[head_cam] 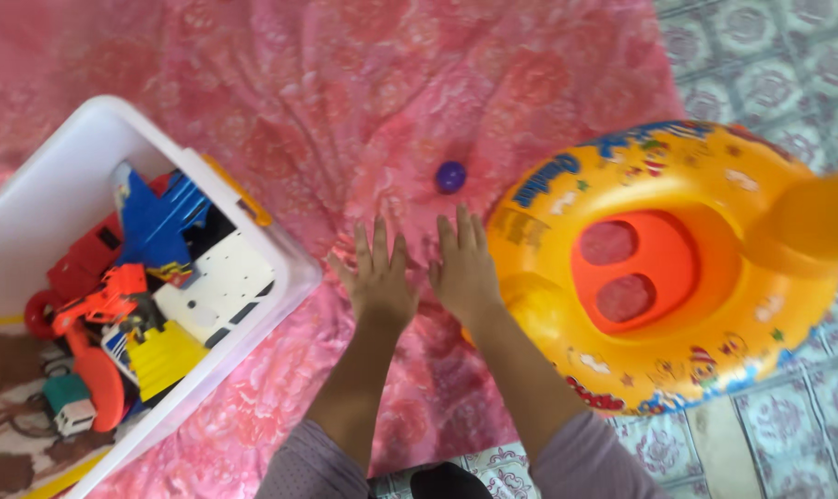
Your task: The person organizes various toys by placing them into a white plastic bin, including toy cars, trucks, a plane, books, and colorful plastic rings, while sitting on the floor.
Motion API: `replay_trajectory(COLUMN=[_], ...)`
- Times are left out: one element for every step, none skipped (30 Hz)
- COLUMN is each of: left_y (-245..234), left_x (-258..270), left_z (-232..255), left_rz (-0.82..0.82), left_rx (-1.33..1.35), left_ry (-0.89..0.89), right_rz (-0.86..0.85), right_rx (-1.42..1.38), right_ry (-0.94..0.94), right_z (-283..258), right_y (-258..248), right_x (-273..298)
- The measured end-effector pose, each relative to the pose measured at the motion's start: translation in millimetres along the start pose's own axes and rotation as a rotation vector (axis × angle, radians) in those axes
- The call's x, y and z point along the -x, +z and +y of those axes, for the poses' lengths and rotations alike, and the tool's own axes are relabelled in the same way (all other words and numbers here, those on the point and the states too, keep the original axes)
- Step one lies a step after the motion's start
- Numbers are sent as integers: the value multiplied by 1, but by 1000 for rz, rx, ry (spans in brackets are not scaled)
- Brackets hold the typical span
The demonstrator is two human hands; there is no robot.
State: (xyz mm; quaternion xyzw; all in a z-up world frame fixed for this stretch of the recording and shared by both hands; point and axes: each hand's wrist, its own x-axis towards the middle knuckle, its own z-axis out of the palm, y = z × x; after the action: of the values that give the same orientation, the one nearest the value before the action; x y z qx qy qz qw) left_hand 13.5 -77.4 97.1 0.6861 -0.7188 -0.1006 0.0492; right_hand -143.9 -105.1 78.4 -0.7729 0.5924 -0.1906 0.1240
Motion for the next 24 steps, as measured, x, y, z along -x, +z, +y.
replay_trajectory(left_y=[-1,-1,-2,-3,-4,-3,-2,0,1,4,7,9,10,10,10,10,8,7,5,3,1,0,-1,-1], left_x=[-4,-13,-27,-37,-42,-49,-53,-59,-63,-61,-65,-69,-71,-76,-71,-69,-72,-70,-72,-72,-70,-68,-67,-67], left_z=[-8,-18,-27,-39,-51,-64,-76,-88,-99,-102,-101,-99,-98,-98,-98,-97,-96,-93,-90,-87,-86,-85,-84,-84], left_rz=[-22,-46,-62,-39,-26,-13,-20,-27,-19,-74,-118,-162,-130,-98,-90,-101,-101,-101,-94,-88,-84,-90,-89,-88], left_rx=[-86,-172,-257,-286,-311,-337,-324,-308,-297,-321,-343,-365,-308,-251,-196,-188,-183,-179,-190,-201,-211,-197,-185,-172], left_ry=[-7,-12,-16,-40,-54,-67,-9,49,106,112,128,144,154,163,170,160,148,137,160,184,202,201,203,205], right_rz=[6,14,-101,-214,-332,-355,-390,-426,-420,-414,-393,-385,-384,-383,-265,-144,-139,-135,-112,-160,-214,-266,-241,-215], right_rx=[63,125,139,156,178,178,177,177,219,261,308,300,292,284,270,252,139,26,-79,8,95,182,163,145], right_ry=[-25,-52,47,146,259,273,288,302,262,222,187,170,153,137,9,-114,-12,92,196,183,165,147,121,94], right_z=[8,14,19,24,29,35,41,47,52,59,69,77,84,92,102,107,108,111,112,111,111,111,110,107], right_y=[13,25,33,40,43,47,51,56,62,67,70,76,83,88,92,97,101,99,97,96,94,94,97,101], right_x=[-12,-22,-33,-44,-50,-60,-66,-67,-71,-73,-78,-83,-83,-84,-86,-86,-82,-81,-85,-85,-85,-83,-82,-79])
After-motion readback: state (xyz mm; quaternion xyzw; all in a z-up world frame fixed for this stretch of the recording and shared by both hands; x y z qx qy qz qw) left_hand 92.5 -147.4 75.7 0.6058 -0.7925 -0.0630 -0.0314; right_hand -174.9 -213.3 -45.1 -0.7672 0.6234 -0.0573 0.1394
